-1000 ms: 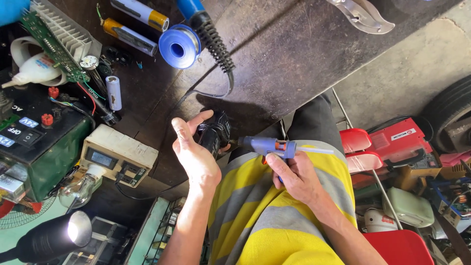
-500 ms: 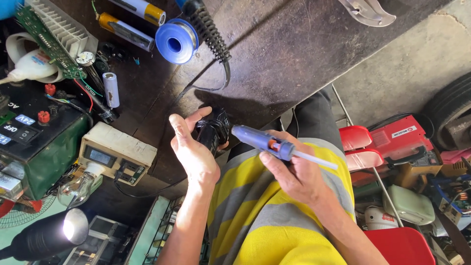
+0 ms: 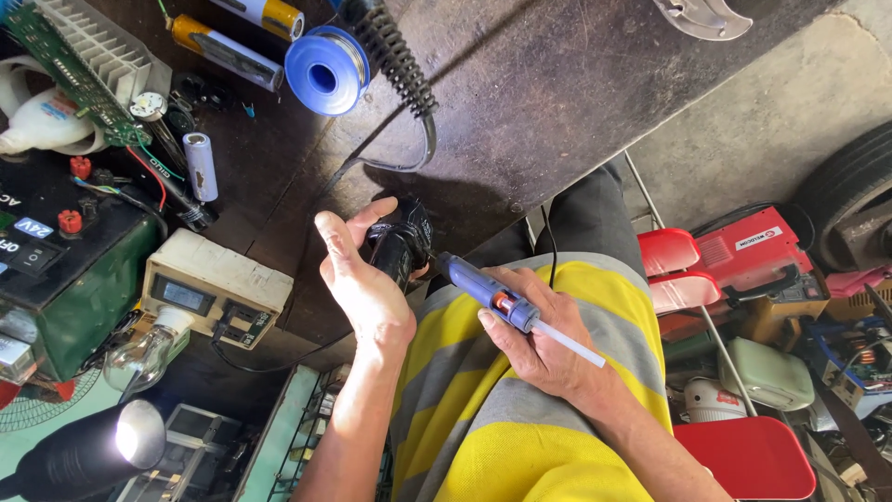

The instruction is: Applying hot glue to a battery pack to secure wires and seal the casing

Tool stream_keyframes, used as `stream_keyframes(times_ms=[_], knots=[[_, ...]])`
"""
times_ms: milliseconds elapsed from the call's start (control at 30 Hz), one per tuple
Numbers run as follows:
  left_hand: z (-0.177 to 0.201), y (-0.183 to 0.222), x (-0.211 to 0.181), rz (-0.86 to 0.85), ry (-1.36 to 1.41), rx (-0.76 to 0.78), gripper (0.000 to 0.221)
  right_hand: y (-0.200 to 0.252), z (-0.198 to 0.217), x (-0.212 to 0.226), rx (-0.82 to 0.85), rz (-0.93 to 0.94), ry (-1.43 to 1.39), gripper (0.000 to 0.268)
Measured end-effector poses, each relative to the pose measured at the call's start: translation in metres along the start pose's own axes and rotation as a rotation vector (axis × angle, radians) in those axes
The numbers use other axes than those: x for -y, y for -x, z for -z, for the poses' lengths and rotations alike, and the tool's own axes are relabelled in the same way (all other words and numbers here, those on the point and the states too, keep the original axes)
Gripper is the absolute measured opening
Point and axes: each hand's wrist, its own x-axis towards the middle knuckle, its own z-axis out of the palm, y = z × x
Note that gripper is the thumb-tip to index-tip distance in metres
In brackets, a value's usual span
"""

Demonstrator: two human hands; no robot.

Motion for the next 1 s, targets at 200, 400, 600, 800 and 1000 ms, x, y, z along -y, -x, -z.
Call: stream_keyframes(times_ms=[200,400,600,800,1000], knots=[[0.001,0.002,-0.005,0.018,-0.032,-0.009,0.065,-0.004,0.002,-0.003,0.010,0.045,0.039,0.038],[0.000,0.003,-0.007,0.020,-0.087,-0.009,0.067,-0.016,-0.001,0.001,0.005,0.045,-0.001,0.039],[-0.005,0.015,-0.021,0.010,-0.189,0.011,0.072,0.002,0.001,0.004,-0.003,0.005,0.018,0.037],[0.000,0.013,-0.016,0.024,-0.186,0.000,0.072,-0.001,0.003,0.003,0.009,-0.029,-0.025,0.033],[-0.001,0.012,-0.016,0.039,-0.195,-0.080,0.068,-0.020,-0.005,-0.001,-0.005,0.012,-0.060,0.034]])
